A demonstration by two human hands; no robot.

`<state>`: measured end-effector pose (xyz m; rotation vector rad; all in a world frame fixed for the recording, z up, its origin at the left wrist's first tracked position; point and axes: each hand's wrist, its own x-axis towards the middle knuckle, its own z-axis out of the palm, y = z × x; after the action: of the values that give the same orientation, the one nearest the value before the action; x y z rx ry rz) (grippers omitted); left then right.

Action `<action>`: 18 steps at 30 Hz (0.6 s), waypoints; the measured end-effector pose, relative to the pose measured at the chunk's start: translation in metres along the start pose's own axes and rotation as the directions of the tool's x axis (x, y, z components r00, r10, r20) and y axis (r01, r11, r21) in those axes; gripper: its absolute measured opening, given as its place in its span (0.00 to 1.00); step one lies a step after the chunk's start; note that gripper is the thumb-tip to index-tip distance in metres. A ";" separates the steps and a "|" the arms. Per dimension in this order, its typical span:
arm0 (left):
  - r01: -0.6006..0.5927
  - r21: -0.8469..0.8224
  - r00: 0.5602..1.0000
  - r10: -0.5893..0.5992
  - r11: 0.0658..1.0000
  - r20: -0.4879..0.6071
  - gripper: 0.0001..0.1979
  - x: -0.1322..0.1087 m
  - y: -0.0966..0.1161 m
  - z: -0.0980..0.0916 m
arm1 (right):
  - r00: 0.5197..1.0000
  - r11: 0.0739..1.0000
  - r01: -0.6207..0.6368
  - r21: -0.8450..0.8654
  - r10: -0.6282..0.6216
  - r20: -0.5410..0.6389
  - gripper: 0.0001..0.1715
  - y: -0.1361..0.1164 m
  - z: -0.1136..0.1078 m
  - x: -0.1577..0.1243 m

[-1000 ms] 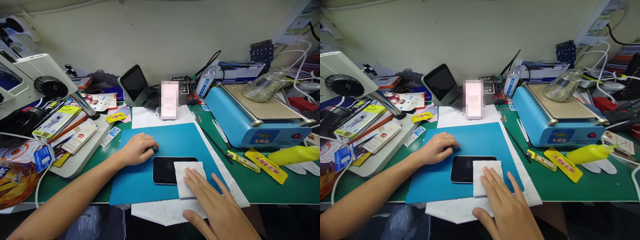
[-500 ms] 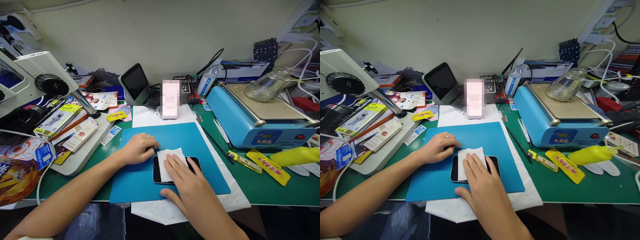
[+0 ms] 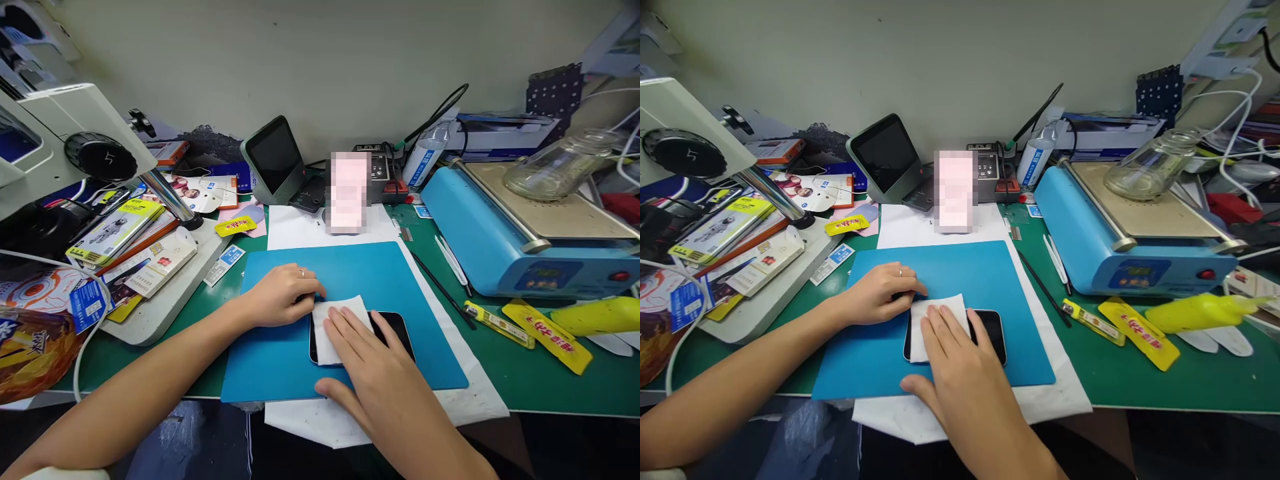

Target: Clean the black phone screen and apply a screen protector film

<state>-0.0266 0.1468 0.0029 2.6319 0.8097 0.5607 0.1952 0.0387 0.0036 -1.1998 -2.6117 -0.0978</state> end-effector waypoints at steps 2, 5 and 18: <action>0.002 -0.001 1.000 -0.002 1.000 -0.007 0.14 -0.001 0.000 0.000 | 0.999 0.999 -0.037 0.011 0.037 0.010 0.38 -0.006 0.002 0.005; 0.016 0.007 1.000 -0.016 1.000 -0.003 0.14 -0.001 -0.001 -0.001 | 0.999 0.999 -0.034 0.007 0.034 -0.014 0.37 -0.014 0.000 -0.007; -0.013 0.001 1.000 0.013 1.000 -0.002 0.14 -0.001 0.001 0.000 | 0.997 0.989 -0.045 0.141 0.036 0.066 0.35 -0.013 -0.006 0.003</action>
<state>-0.0272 0.1457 0.0031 2.6398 0.7945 0.5661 0.1843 0.0315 0.0111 -1.2238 -2.5963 0.1348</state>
